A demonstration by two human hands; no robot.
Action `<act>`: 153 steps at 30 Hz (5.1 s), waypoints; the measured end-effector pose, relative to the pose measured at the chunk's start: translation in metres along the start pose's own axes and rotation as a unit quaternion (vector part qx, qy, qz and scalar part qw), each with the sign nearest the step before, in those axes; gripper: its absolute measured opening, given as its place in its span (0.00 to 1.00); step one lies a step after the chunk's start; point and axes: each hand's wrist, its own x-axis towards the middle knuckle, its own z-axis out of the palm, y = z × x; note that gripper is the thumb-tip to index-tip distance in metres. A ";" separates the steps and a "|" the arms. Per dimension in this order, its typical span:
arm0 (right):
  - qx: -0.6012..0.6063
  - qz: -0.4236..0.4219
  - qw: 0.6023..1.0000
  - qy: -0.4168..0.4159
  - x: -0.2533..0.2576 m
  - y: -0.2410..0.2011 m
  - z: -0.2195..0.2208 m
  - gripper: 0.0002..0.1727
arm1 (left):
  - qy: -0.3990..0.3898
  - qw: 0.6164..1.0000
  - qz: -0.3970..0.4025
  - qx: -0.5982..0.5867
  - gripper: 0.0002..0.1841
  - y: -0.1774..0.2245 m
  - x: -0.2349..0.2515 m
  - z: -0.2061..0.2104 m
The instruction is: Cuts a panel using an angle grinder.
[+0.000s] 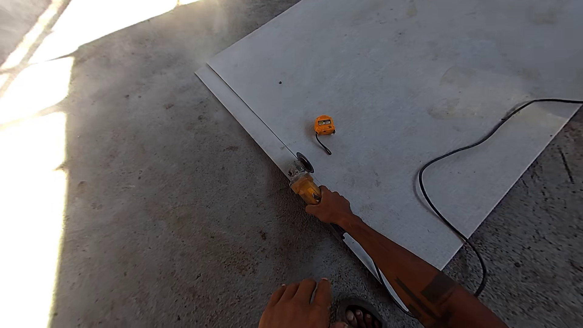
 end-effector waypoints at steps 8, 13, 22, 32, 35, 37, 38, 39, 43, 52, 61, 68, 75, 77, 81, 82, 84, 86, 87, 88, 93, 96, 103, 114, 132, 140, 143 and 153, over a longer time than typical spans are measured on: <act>0.011 -0.010 1.000 0.026 -0.011 0.007 0.004 0.38 | -0.006 1.000 0.001 0.006 0.31 0.005 0.004 0.000; 0.006 -0.005 1.000 0.017 -0.014 0.014 0.005 0.40 | -0.004 1.000 0.005 0.008 0.30 0.004 0.003 0.002; 0.013 -0.003 1.000 0.012 -0.015 0.017 0.005 0.39 | -0.001 1.000 0.011 0.009 0.31 0.009 0.005 0.002; -0.008 0.002 1.000 0.007 -0.022 0.030 0.007 0.40 | 0.000 1.000 0.004 0.006 0.31 0.009 0.002 0.001; -0.004 0.002 1.000 0.004 -0.022 0.031 0.006 0.40 | -0.008 1.000 0.006 0.007 0.32 0.011 0.003 0.000; 0.001 0.003 1.000 0.000 -0.022 0.030 0.005 0.40 | -0.014 1.000 0.004 0.008 0.32 0.013 0.004 0.000; 0.003 0.003 1.000 0.000 -0.022 0.030 0.005 0.39 | -0.015 1.000 0.005 0.010 0.32 0.013 0.004 0.000; 0.004 0.004 1.000 0.001 -0.023 0.031 0.005 0.39 | -0.014 1.000 0.006 0.012 0.32 0.014 0.005 0.000; -0.006 0.003 1.000 -0.003 -0.027 0.036 0.006 0.40 | -0.014 1.000 0.003 0.008 0.32 0.013 0.004 0.000; -0.016 0.008 1.000 -0.020 -0.037 0.047 0.006 0.41 | -0.008 1.000 0.006 0.010 0.31 0.016 0.004 0.000; -0.007 0.013 1.000 -0.026 -0.047 0.051 0.005 0.40 | -0.019 0.999 0.020 0.018 0.32 0.019 0.011 0.000; -0.005 0.018 0.999 -0.037 -0.055 0.060 0.007 0.40 | -0.021 0.999 0.023 0.025 0.32 0.024 0.011 -0.001; -0.003 0.023 0.999 -0.041 -0.051 0.059 0.006 0.40 | -0.020 0.999 0.027 0.025 0.31 0.023 0.014 0.001; -0.002 0.022 0.999 -0.039 -0.054 0.061 0.007 0.40 | -0.019 0.999 0.028 0.027 0.31 0.022 0.015 0.002; 0.001 0.025 0.999 -0.043 -0.060 0.066 0.009 0.40 | -0.020 0.999 0.031 0.030 0.32 0.023 0.016 0.001; 0.001 0.026 0.999 -0.044 -0.061 0.068 0.009 0.40 | -0.018 0.999 0.034 0.031 0.32 0.023 0.016 0.001; 0.002 0.026 0.999 -0.042 -0.063 0.071 0.010 0.40 | -0.018 0.999 0.037 0.032 0.32 0.024 0.016 0.002; 0.008 0.024 0.999 -0.041 -0.064 0.072 0.010 0.40 | -0.015 0.999 0.040 0.033 0.32 0.025 0.016 0.003; 0.010 0.024 0.999 -0.041 -0.064 0.072 0.010 0.40 | -0.015 0.999 0.041 0.032 0.32 0.025 0.016 0.002; 0.009 0.025 0.999 -0.043 -0.064 0.072 0.009 0.40 | -0.015 0.999 0.041 0.033 0.32 0.025 0.016 0.002; 0.016 0.029 0.998 -0.050 -0.064 0.073 0.008 0.41 | -0.026 0.998 0.036 0.034 0.32 0.026 0.018 0.002; 0.009 0.028 0.998 -0.049 -0.066 0.076 0.009 0.40 | -0.025 0.999 0.032 0.031 0.32 0.025 0.017 0.001; -0.002 0.028 0.999 -0.043 -0.073 0.085 0.014 0.39 | -0.016 0.999 0.036 0.034 0.32 0.023 0.015 0.003; 0.011 0.036 0.998 -0.048 -0.078 0.092 0.016 0.39 | -0.020 0.997 0.050 0.047 0.32 0.032 0.015 0.002; 0.019 0.027 0.999 -0.037 -0.090 0.109 0.022 0.40 | -0.052 0.983 0.162 0.076 0.29 0.102 0.001 0.008; 0.021 0.027 0.999 -0.041 -0.106 0.125 0.027 0.39 | -0.071 0.981 0.138 0.120 0.31 0.096 0.017 0.025; 0.015 0.024 0.999 -0.041 -0.108 0.130 0.028 0.38 | -0.069 0.979 0.147 0.124 0.30 0.100 0.017 0.026; 0.026 0.021 0.999 -0.040 -0.110 0.134 0.029 0.37 | -0.080 0.981 0.120 0.132 0.32 0.098 0.017 0.031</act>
